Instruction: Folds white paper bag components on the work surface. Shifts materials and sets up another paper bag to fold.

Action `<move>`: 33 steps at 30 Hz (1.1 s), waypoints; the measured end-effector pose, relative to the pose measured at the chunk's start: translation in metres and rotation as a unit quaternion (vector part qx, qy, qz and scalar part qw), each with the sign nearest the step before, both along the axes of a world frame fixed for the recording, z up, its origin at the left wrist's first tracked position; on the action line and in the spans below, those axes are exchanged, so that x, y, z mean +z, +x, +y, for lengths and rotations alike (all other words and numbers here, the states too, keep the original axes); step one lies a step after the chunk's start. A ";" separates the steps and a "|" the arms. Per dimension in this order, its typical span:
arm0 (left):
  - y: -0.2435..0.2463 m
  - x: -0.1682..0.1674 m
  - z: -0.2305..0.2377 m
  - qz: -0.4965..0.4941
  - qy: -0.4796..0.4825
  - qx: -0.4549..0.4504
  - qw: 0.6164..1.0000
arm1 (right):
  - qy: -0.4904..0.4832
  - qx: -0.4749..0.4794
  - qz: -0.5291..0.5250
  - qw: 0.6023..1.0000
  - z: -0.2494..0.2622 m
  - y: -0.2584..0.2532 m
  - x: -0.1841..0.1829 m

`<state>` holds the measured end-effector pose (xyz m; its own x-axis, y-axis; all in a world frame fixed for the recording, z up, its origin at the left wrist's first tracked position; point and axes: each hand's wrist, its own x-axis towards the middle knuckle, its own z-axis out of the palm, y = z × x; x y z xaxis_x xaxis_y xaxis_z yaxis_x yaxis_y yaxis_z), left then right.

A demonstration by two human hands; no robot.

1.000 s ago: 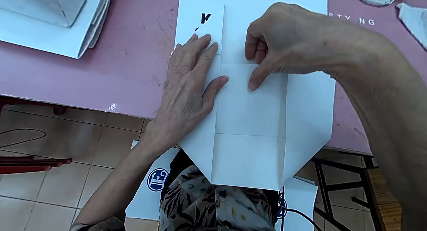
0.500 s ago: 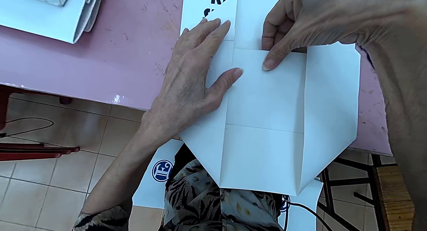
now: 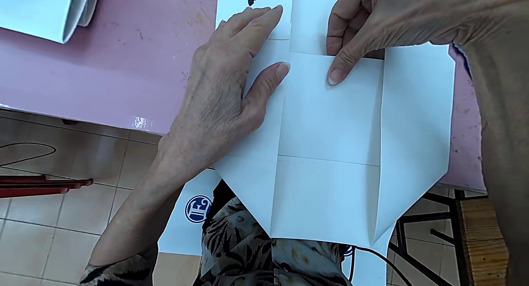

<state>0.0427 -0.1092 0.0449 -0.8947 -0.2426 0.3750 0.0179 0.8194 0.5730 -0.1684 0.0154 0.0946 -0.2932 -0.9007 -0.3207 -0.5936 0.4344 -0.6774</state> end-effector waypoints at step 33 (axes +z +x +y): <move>-0.018 0.012 -0.049 -0.030 0.068 -0.026 0.997 | -0.150 0.313 0.059 0.936 -0.050 -0.073 -0.057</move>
